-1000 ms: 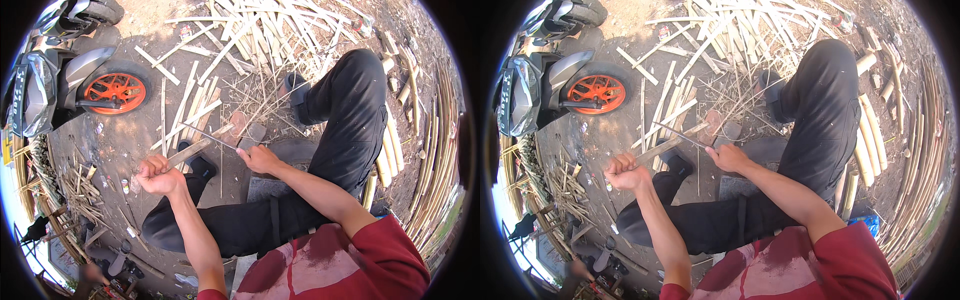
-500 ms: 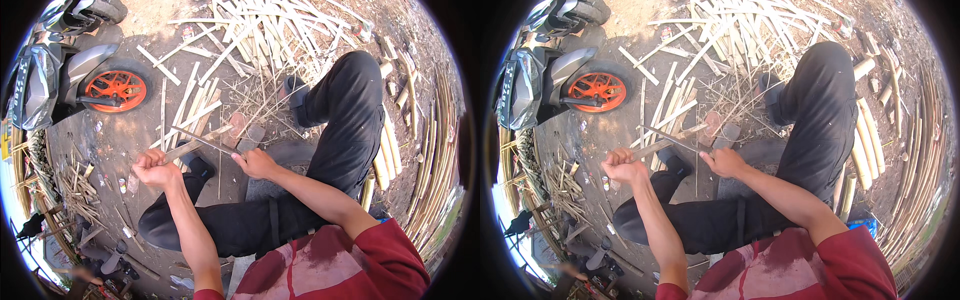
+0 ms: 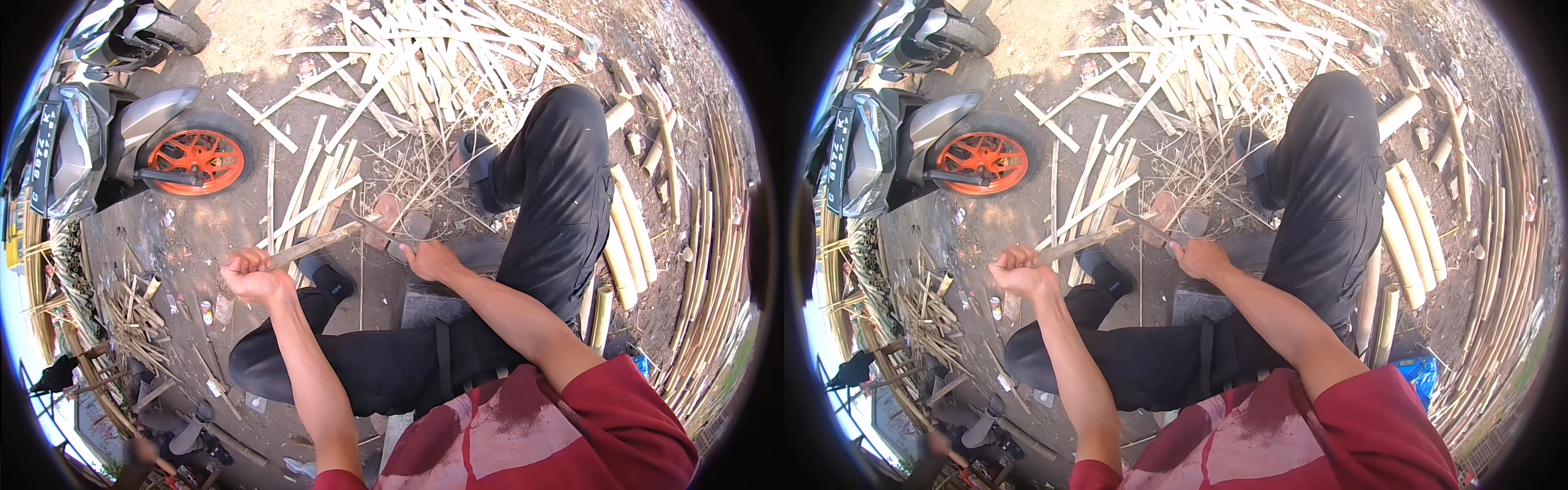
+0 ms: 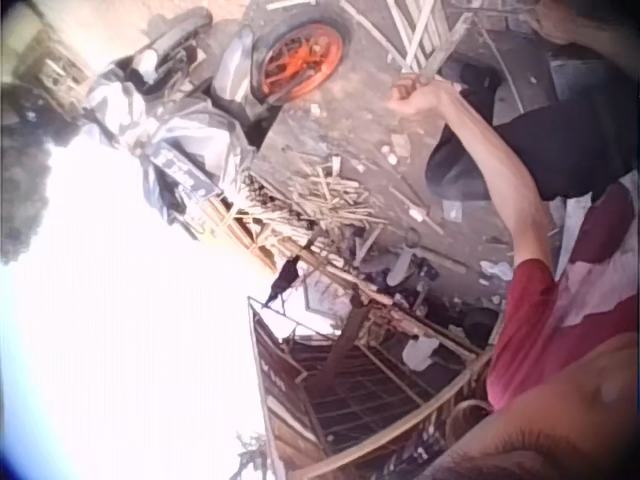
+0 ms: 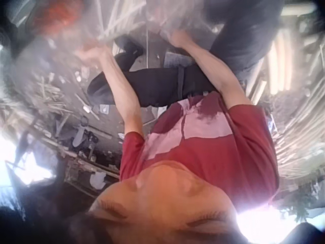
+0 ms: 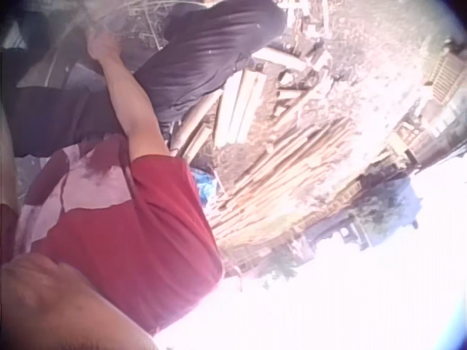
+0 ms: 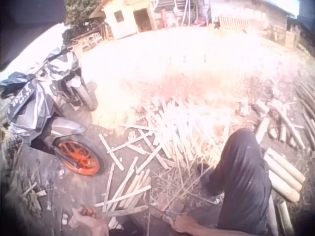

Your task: The person splits thin bamboo strips using a large blade, repeatedly running the edge along the material to divide it into finer sections.

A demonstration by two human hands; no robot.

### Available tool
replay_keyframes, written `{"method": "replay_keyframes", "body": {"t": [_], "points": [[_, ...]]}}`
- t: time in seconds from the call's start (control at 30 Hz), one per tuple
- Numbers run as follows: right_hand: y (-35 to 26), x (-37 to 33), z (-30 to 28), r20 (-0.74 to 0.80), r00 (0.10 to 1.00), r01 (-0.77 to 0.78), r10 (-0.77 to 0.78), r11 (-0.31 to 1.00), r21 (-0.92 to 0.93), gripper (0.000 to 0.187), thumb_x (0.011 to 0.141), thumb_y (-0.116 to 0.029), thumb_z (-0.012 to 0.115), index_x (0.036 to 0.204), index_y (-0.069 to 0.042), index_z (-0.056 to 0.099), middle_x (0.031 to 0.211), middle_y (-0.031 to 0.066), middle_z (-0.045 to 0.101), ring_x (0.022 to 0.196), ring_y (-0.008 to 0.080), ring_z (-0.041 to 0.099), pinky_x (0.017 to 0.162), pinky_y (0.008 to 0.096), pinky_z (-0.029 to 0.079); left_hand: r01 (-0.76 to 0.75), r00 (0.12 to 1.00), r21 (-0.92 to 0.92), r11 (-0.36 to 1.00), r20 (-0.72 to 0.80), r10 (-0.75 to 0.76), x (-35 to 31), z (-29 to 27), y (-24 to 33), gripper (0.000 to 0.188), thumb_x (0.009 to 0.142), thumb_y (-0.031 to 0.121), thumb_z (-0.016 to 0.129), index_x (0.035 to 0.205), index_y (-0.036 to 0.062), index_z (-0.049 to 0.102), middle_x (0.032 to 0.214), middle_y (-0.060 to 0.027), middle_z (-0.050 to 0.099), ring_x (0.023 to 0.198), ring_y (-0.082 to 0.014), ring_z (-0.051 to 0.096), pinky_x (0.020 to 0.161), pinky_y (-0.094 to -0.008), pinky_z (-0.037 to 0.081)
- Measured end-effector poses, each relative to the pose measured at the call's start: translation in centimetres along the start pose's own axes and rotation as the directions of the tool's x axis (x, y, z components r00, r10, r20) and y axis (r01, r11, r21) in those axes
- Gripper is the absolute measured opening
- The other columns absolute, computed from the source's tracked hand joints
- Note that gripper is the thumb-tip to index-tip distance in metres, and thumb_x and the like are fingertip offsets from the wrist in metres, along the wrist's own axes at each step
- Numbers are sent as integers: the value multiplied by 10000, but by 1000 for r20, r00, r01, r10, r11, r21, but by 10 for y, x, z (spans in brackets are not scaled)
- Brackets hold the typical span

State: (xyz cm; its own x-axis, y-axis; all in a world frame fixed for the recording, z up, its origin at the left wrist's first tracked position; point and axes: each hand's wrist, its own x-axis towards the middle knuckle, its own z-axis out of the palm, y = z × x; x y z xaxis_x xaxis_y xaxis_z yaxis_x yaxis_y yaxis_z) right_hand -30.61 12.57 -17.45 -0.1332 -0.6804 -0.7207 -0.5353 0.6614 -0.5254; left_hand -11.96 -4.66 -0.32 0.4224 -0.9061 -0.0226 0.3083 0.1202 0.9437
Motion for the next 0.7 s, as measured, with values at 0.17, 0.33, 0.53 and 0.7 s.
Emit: {"method": "replay_keyframes", "body": {"t": [0.17,0.33,0.53,0.7], "points": [[5,-2,8,-12,1000,-14,15,997,73,724,1052,-522,356,999,100,721,1032,364,680,1016,518,662,911,561,530,-35,996,22,999,81,33,-15,9,-8,328,856,160,403,620,165,174,558,10,191,516,-122,170,500,-304,186],[2,-4,5,26,999,36,-39,995,90,713,1054,-513,356,988,93,725,1004,379,673,989,522,664,889,563,536,-78,978,76,994,197,62,-10,12,-15,331,866,155,395,620,154,175,567,5,192,521,-115,170,497,-304,180],[36,19,10,-6,990,-140,140,988,66,708,1056,-521,350,1054,84,719,1075,363,675,1088,501,641,969,560,497,-118,973,70,991,208,101,-13,34,-16,334,841,103,425,607,128,188,557,5,199,476,-109,166,458,-305,160],[-7,4,0,-20,999,-43,43,999,0,740,1056,-540,335,1019,94,716,1063,387,665,1111,507,629,988,559,481,-111,985,114,987,141,95,-5,28,-16,289,846,125,418,634,131,222,559,11,204,486,-106,179,466,-305,177]]}}
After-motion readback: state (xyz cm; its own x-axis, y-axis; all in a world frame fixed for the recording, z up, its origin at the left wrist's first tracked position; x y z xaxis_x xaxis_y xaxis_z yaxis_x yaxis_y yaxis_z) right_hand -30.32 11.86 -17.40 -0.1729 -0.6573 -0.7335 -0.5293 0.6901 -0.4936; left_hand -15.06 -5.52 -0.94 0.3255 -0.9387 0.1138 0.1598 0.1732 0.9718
